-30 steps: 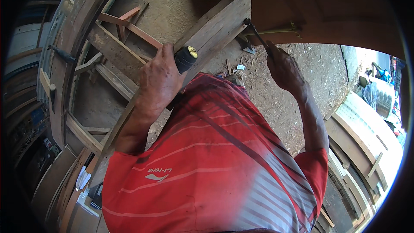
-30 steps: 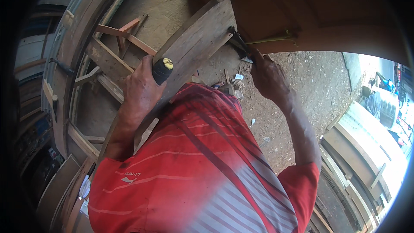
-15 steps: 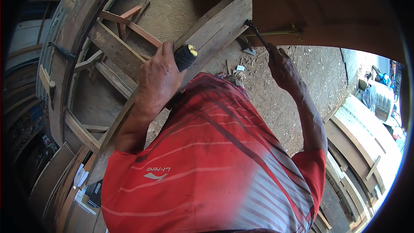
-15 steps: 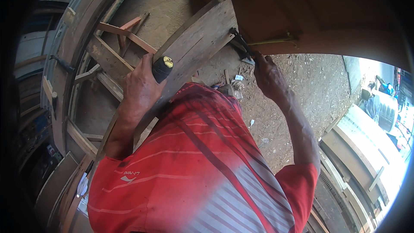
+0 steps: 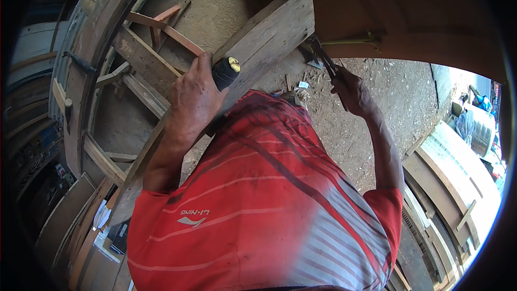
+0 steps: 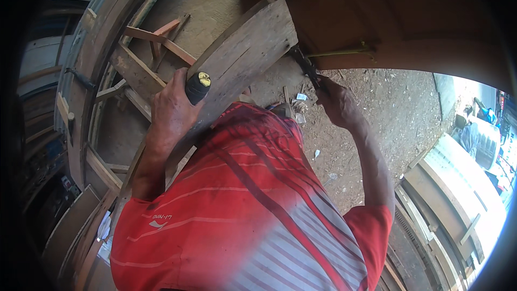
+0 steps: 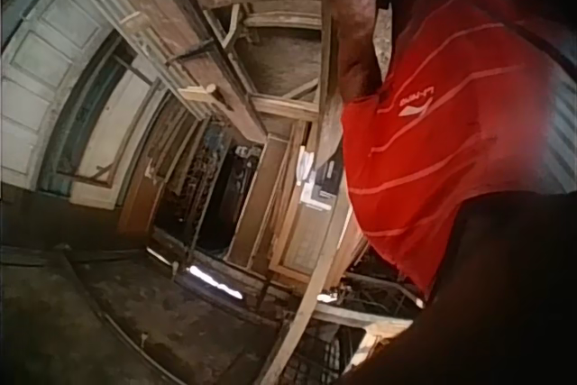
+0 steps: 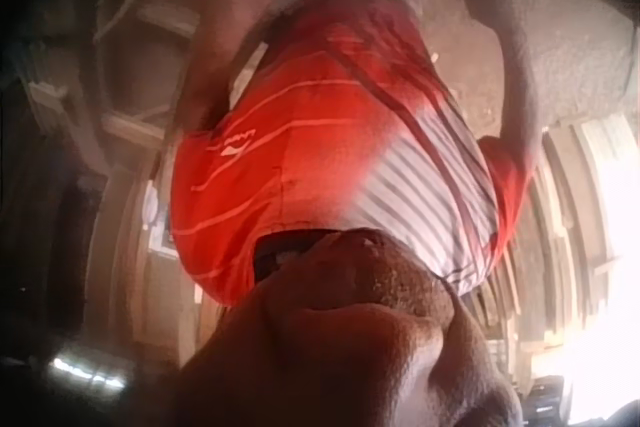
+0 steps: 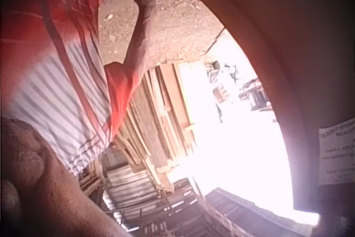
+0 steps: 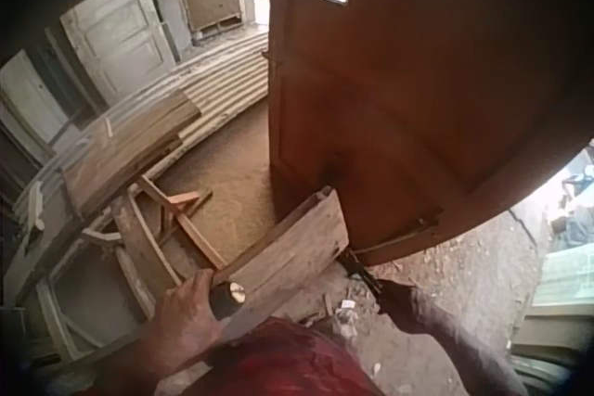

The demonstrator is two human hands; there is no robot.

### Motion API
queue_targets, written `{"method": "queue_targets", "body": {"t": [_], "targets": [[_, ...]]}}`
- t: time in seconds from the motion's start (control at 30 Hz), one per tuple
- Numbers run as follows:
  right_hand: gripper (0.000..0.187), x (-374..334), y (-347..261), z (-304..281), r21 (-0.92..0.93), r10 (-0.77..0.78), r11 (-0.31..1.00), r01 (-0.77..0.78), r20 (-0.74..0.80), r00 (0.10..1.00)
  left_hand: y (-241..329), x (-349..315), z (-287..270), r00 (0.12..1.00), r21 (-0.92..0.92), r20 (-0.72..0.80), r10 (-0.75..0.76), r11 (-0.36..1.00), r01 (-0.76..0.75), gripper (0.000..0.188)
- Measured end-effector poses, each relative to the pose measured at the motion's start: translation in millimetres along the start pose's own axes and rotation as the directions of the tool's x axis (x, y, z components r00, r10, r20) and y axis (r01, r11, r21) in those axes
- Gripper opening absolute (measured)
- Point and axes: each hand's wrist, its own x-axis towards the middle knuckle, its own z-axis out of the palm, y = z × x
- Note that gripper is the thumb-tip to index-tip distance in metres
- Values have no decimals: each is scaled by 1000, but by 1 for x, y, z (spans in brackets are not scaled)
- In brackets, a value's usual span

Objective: The person extracts nails from a wooden board using pincers while holding a screwdriver in the other hand.

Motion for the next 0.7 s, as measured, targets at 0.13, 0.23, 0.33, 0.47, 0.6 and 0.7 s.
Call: {"method": "queue_targets", "body": {"t": [0.13,0.23,0.33,0.47,0.6,0.7], "targets": [[31,-1,-1,4,172,87,981,-87,11,996,4,-1,-4,999,12,-4,44,999,-44,55],[30,4,-8,-1,35,25,999,-26,15,1000,4,-2,-3,998,20,-19,58,998,-57,54],[30,6,-20,-3,-17,29,999,-29,9,1000,6,-3,-4,999,39,1,51,998,-51,55],[31,5,-28,-6,-58,28,998,-29,-12,1000,8,-5,-4,1000,10,-4,14,1000,-14,60],[35,5,-30,-8,-27,3,1000,-3,-5,1000,6,-6,-3,1000,2,3,2,1000,-2,58],[39,3,-34,-8,-59,-17,998,14,-48,999,5,-4,-3,1000,-11,5,4,1000,-4,56]]}}
